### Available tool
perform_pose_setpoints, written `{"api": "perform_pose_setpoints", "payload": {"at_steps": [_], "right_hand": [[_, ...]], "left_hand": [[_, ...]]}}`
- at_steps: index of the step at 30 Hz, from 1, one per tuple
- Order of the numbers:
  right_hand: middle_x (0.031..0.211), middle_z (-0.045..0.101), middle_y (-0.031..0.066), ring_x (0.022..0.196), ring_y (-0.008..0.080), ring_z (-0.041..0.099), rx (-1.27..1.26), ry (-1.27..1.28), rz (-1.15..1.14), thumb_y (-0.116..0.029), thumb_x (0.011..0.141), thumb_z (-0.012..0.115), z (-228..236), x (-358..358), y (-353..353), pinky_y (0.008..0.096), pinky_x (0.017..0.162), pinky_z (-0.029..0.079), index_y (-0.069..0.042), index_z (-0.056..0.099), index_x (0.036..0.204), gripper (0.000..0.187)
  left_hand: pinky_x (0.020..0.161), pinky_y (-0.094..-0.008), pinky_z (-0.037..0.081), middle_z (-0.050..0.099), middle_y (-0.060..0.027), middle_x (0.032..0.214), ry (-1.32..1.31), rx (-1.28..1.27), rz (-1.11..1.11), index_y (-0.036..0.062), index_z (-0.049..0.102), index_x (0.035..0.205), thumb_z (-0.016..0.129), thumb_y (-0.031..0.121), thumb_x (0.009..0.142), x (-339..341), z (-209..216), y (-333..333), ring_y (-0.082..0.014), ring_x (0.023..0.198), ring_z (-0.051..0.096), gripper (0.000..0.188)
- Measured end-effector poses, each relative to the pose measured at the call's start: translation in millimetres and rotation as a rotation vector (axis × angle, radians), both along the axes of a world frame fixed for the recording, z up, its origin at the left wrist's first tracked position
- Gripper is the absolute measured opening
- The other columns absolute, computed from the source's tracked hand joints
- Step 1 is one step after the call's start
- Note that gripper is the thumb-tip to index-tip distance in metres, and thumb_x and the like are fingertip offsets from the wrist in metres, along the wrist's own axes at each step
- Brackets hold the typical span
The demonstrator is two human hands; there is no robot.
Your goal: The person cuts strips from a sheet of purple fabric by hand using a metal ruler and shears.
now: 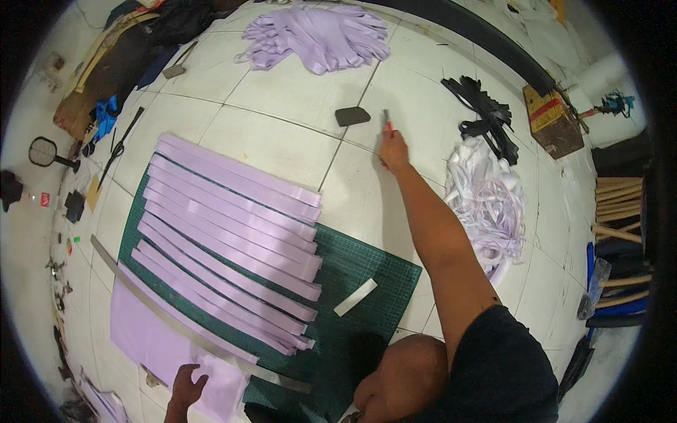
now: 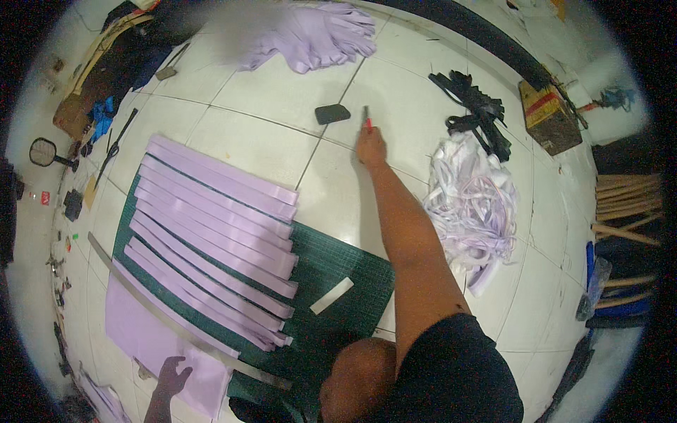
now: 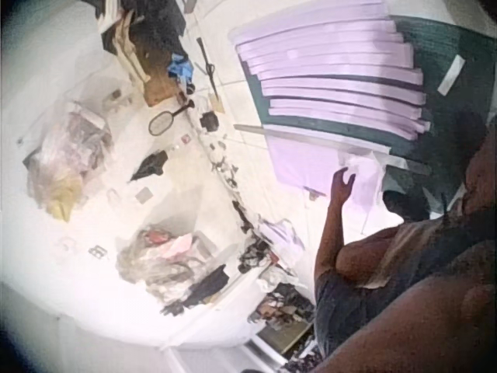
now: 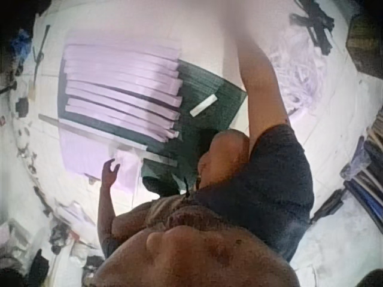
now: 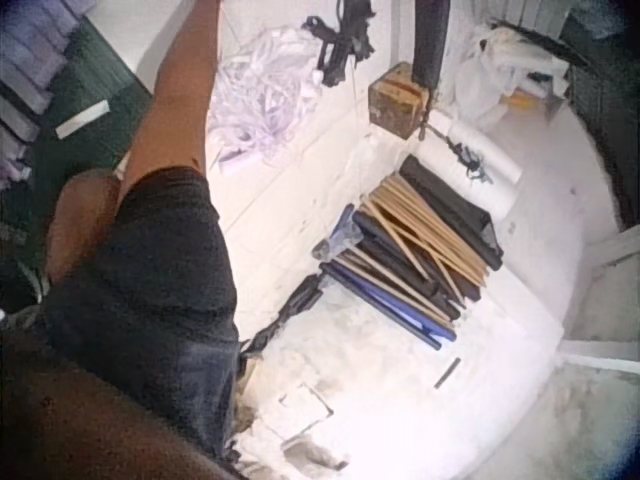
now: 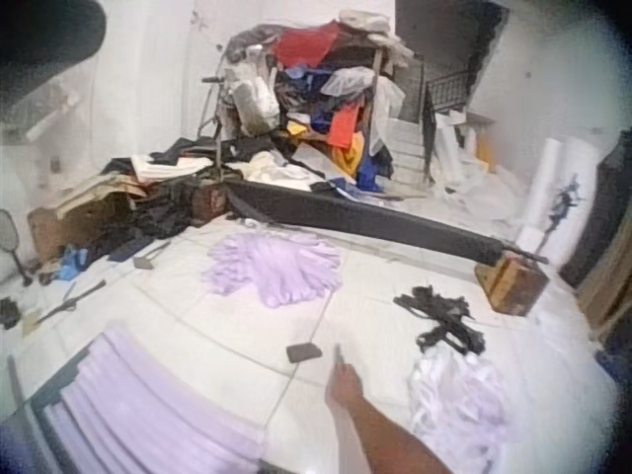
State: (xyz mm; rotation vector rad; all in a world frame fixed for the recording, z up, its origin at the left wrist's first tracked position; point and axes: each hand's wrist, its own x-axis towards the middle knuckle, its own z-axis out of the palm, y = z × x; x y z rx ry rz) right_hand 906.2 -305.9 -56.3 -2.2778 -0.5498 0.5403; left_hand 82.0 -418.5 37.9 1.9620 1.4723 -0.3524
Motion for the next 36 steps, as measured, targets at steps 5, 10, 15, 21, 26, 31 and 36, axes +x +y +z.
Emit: {"api": "perform_pose_setpoints", "payload": {"at_steps": [5, 10, 15, 21, 26, 31, 36], "right_hand": [[0.108, 0.06, 0.0249, 0.096, 0.0455, 0.066, -0.097, -0.352, 0.097, -0.041, 0.102, 0.042, -3.4, -34.2, -10.5, 0.0562, 0.086, 0.052, -0.021, 0.038, 0.149, 0.051], [0.106, 0.059, 0.0233, 0.092, 0.0402, 0.067, -0.215, -0.464, 0.472, -0.042, 0.102, 0.043, 18.5, -78.3, 10.1, 0.0534, 0.081, 0.055, -0.027, 0.042, 0.148, 0.049], [0.104, 0.059, 0.0208, 0.096, 0.0386, 0.066, -0.234, -0.479, 0.291, -0.043, 0.102, 0.043, 18.7, -64.6, 4.0, 0.0521, 0.082, 0.055, -0.027, 0.044, 0.147, 0.048], [0.1, 0.06, 0.0221, 0.088, 0.0424, 0.067, -0.058, -0.473, 0.084, -0.039, 0.102, 0.044, 20.2, -73.2, 6.7, 0.0547, 0.077, 0.055, -0.023, 0.044, 0.146, 0.046], [0.11, 0.061, 0.022, 0.096, 0.0406, 0.065, -0.083, -0.485, 0.594, -0.046, 0.103, 0.04, 46.4, -113.0, 16.1, 0.0515, 0.084, 0.053, -0.027, 0.05, 0.141, 0.043], [0.098, 0.065, 0.0184, 0.088, 0.0325, 0.064, 0.151, -0.21, 0.663, -0.048, 0.092, 0.066, 73.9, -180.8, -26.7, 0.0417, 0.079, 0.051, -0.004, 0.059, 0.12, 0.052], [0.095, 0.067, 0.0168, 0.084, 0.0261, 0.065, -0.196, -0.095, 0.912, -0.04, 0.079, 0.083, 85.2, -207.3, -156.6, 0.0389, 0.079, 0.052, -0.001, 0.061, 0.108, 0.054]], "left_hand": [[0.084, -0.042, 0.054, 0.063, -0.0172, 0.112, 0.16, -0.069, 0.093, 0.0043, 0.065, 0.118, 0.08, 0.032, 0.081, -84.4, -5.1, -51.6, -0.0307, 0.094, 0.064, 0.048], [0.085, -0.0415, 0.055, 0.063, -0.0177, 0.114, 0.121, -0.105, 0.077, 0.0043, 0.065, 0.117, 0.079, 0.034, 0.084, -127.8, -20.0, -65.2, -0.0319, 0.098, 0.065, 0.047], [0.087, -0.0422, 0.054, 0.06, -0.0149, 0.122, -0.01, -0.131, 0.314, 0.0048, 0.06, 0.124, 0.079, 0.029, 0.085, -79.3, -17.9, -42.4, -0.0309, 0.107, 0.062, 0.05], [0.088, -0.0401, 0.054, 0.061, -0.0123, 0.12, 0.004, -0.103, 0.236, 0.005, 0.06, 0.125, 0.079, 0.026, 0.086, -48.7, 3.9, -36.4, -0.0283, 0.11, 0.061, 0.048], [0.079, -0.0397, 0.053, 0.064, -0.0157, 0.105, 0.049, 0.035, 0.191, 0.0037, 0.063, 0.12, 0.08, 0.029, 0.083, -105.1, -3.1, -64.8, -0.0291, 0.095, 0.062, 0.047], [0.088, -0.0392, 0.051, 0.062, -0.0142, 0.12, -0.028, 0.023, 0.502, 0.0059, 0.061, 0.124, 0.076, 0.021, 0.087, -115.7, 19.0, -85.4, -0.0277, 0.106, 0.06, 0.043], [0.088, -0.0411, 0.051, 0.061, -0.014, 0.122, -0.086, 0.042, 0.648, 0.0048, 0.06, 0.125, 0.075, 0.019, 0.088, -124.9, 52.0, -136.3, -0.0284, 0.108, 0.06, 0.043]]}}
